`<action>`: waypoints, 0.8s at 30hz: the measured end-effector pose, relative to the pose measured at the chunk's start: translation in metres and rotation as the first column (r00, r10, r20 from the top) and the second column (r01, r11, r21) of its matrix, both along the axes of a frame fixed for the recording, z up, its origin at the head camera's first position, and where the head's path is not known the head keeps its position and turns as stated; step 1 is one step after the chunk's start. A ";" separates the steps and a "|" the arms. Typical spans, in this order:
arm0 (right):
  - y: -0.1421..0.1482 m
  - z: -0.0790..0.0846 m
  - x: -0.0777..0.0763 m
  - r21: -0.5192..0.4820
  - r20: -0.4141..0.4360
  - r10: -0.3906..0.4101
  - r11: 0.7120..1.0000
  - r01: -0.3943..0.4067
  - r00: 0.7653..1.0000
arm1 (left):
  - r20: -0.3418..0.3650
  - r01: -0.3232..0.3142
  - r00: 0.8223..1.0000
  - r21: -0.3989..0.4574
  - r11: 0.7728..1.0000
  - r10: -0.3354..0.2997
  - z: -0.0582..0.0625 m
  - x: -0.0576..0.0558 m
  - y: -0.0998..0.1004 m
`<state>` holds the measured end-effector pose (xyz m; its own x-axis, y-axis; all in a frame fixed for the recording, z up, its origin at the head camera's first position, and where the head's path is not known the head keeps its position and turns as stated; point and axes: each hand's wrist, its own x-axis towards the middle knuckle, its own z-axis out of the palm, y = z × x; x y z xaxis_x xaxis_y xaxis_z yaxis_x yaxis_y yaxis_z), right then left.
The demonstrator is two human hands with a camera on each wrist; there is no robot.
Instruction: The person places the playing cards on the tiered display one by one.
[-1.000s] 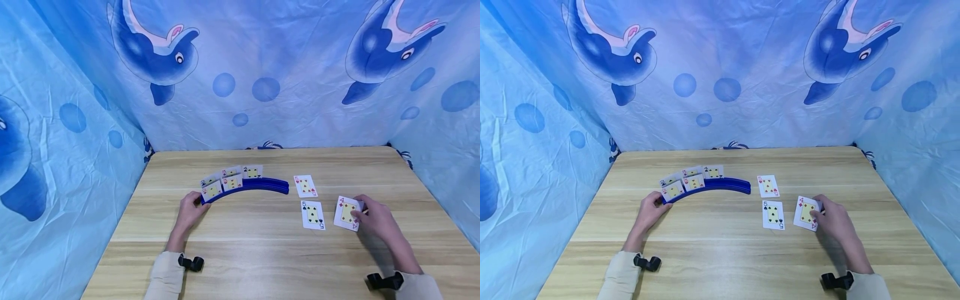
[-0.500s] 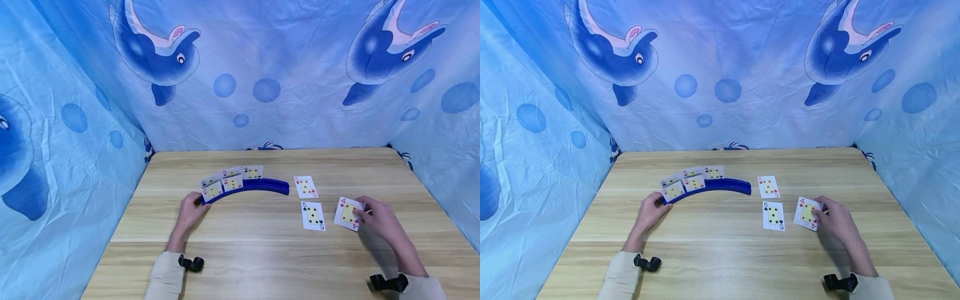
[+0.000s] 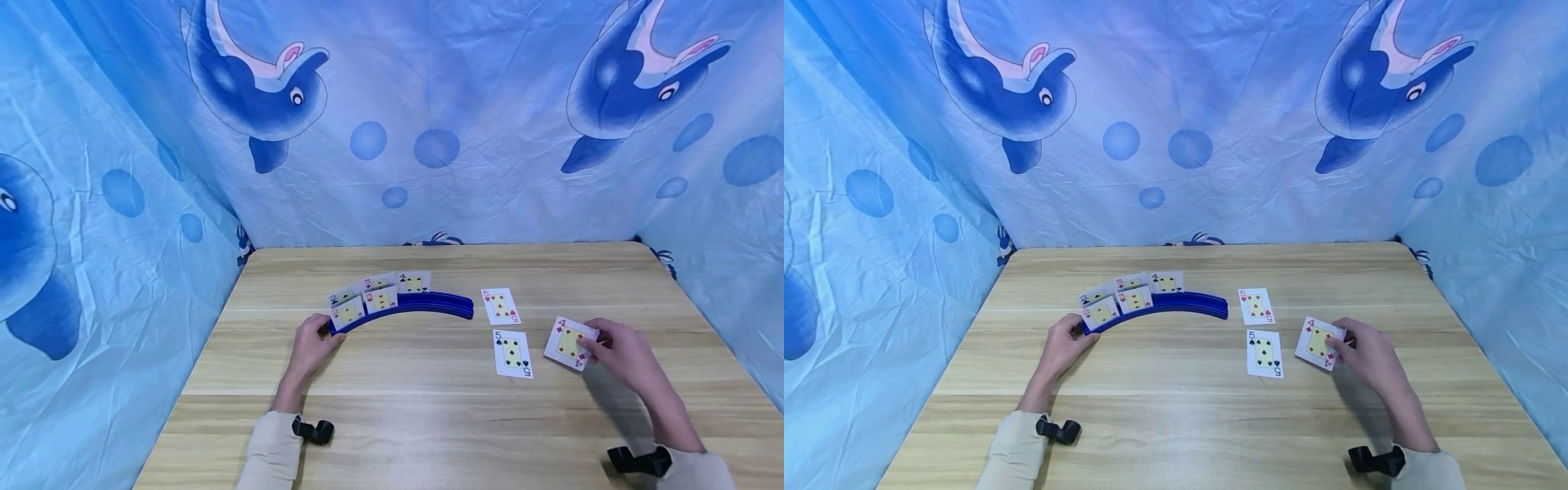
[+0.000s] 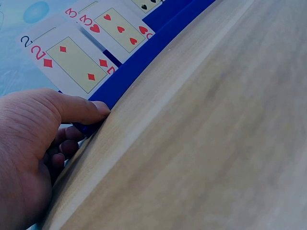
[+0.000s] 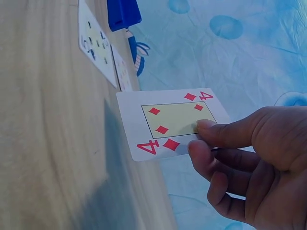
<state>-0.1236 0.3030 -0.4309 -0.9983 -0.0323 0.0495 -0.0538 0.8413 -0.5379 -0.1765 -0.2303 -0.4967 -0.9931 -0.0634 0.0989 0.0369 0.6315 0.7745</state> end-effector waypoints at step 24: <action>-0.036 0.020 -0.018 -0.044 -0.149 -0.009 0.999 0.003 0.989 | -0.020 0.009 1.000 -0.015 1.000 -0.009 -0.003 -0.001 -0.002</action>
